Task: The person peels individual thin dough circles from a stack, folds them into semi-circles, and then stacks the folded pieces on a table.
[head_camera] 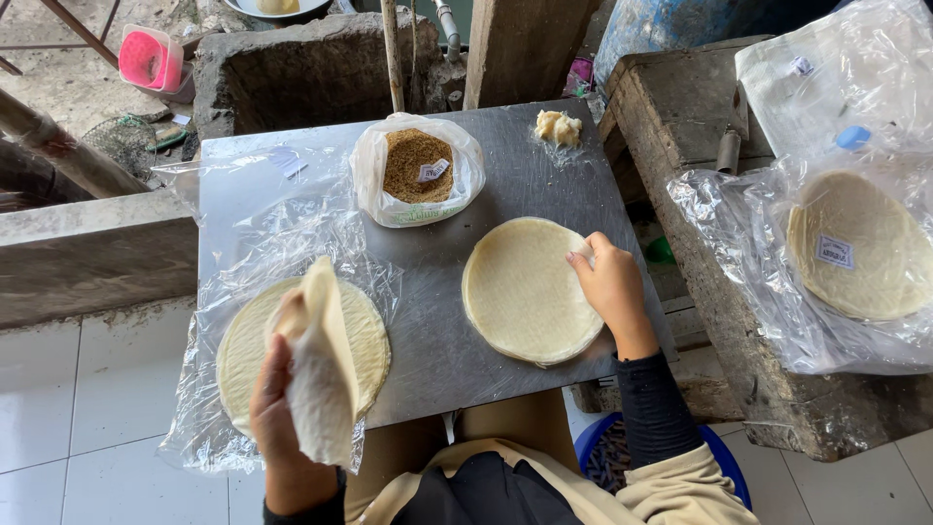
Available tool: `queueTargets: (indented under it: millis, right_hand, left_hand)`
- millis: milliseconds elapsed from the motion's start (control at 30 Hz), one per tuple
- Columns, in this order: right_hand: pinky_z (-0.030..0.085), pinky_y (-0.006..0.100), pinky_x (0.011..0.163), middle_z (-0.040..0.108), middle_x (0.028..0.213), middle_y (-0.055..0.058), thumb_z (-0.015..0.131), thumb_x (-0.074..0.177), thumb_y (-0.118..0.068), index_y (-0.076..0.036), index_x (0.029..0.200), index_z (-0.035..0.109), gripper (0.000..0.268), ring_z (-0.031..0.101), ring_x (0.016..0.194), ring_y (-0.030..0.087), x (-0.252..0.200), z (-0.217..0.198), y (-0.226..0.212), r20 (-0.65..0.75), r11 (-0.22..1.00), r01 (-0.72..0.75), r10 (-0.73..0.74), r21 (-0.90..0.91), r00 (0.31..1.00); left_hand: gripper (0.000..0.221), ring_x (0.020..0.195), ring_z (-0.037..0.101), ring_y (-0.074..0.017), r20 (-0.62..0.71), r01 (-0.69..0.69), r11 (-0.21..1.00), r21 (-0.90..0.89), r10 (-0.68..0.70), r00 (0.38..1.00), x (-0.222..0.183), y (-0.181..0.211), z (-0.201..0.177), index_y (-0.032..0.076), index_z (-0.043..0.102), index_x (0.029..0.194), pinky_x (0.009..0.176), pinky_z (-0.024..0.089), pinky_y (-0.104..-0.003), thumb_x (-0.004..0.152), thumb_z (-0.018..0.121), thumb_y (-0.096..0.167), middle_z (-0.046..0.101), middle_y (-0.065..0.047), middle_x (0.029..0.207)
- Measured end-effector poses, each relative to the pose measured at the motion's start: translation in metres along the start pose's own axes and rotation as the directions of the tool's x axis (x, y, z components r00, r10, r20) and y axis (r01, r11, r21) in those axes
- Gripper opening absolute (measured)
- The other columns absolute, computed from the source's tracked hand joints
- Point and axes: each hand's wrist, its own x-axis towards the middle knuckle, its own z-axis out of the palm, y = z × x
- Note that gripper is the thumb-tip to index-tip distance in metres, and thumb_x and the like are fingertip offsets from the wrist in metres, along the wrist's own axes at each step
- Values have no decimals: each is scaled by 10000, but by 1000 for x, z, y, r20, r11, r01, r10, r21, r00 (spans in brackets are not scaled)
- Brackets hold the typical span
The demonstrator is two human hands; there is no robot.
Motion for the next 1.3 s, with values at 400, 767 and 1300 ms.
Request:
queueTargets:
  millis: [400,767,1300]
  right_hand:
    - [482,404,1033,535,1368,219,730,971,-365,24,1480,343,749,544,1260,297,-138,-28,-122,-144,421,492,-631,762,763]
    - [628,328,759,704,1101,212,642,1016,-148,47,1325,615,366,731,908,251,-81,-25,-37,432,-382,-551,-357,742,828]
    - [560,365,634,760,862,137,715,941,-186,-25,1029,709,184,735,719,196,-25,-15,-9,-56,964,13,2,266,998]
  left_hand:
    - [681,1095,614,-204,182,195,919,342,-268,946,4,-89,82,166,257,1562,949,552,-410,947,529,65,516,-121,1347]
    - [583,1185,610,-235,112,484,818,311,-537,836,24,-132,31,-31,372,1525,1005,508,-390,1043,600,204,581,-189,1366]
    - [445,846,727,-340,572,-571,-42,820,60,818,88,-160,46,57,509,1349,717,562,-431,923,634,25,753,-135,965]
